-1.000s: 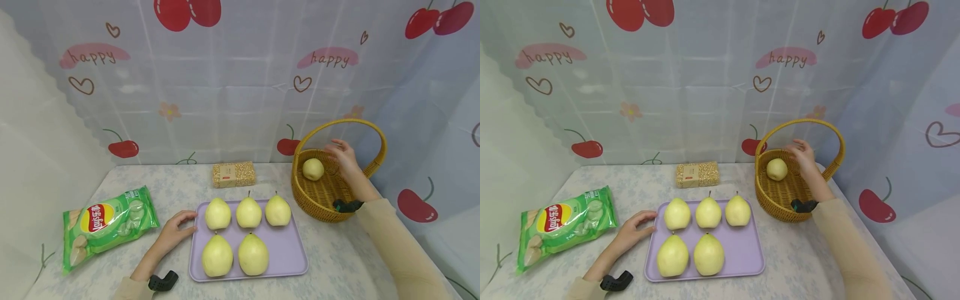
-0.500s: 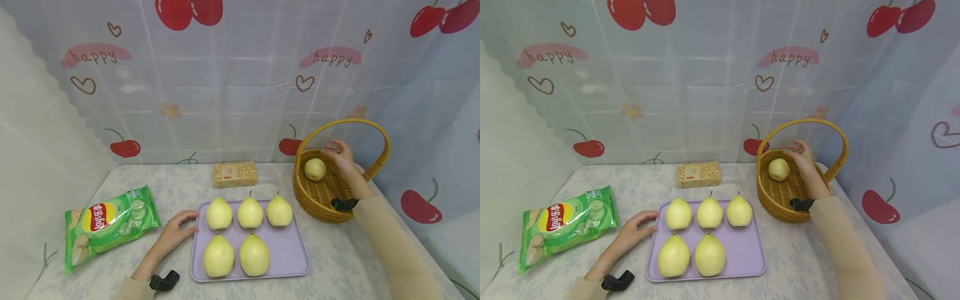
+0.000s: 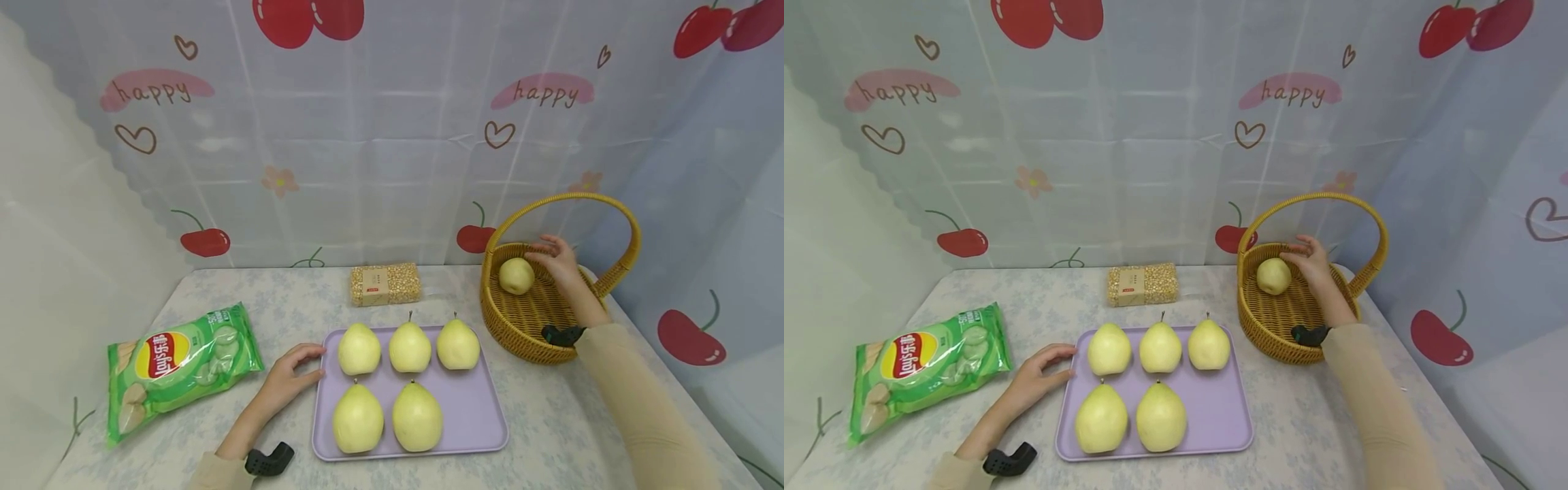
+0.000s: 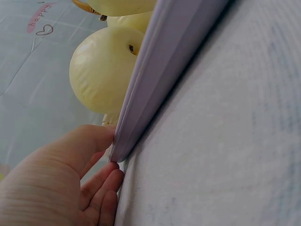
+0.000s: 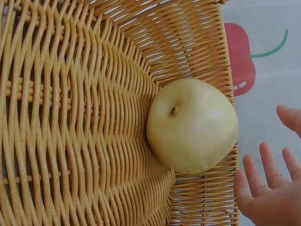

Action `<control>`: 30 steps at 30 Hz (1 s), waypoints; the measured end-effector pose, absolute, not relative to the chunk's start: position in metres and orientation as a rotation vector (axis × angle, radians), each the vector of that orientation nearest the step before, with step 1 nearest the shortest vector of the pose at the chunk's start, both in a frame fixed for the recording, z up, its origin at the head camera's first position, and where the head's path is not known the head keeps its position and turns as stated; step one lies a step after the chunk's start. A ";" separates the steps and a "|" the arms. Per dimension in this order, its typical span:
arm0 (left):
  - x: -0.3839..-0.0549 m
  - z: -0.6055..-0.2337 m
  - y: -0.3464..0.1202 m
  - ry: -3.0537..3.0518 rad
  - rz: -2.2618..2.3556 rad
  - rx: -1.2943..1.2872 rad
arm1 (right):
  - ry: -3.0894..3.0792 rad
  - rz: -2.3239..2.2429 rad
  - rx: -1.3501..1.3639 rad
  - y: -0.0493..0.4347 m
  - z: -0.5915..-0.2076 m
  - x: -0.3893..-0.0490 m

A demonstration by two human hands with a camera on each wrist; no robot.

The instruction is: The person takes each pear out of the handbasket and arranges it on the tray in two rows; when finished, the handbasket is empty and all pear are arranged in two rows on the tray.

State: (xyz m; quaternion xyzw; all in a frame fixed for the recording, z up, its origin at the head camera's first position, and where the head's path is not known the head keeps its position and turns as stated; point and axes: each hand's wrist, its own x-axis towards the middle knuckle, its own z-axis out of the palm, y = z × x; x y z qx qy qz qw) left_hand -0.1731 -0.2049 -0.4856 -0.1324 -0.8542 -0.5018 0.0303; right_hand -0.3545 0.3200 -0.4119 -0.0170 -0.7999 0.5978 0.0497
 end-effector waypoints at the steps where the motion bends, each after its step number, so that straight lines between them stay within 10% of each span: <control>1: -0.173 -0.486 -0.205 -2.634 -1.544 -0.409 | -2.438 1.820 -0.047 0.320 -0.413 -0.355; 30: -0.175 -0.492 -0.206 -2.626 -1.508 -0.438 | -2.733 1.685 0.220 0.320 -0.440 -0.359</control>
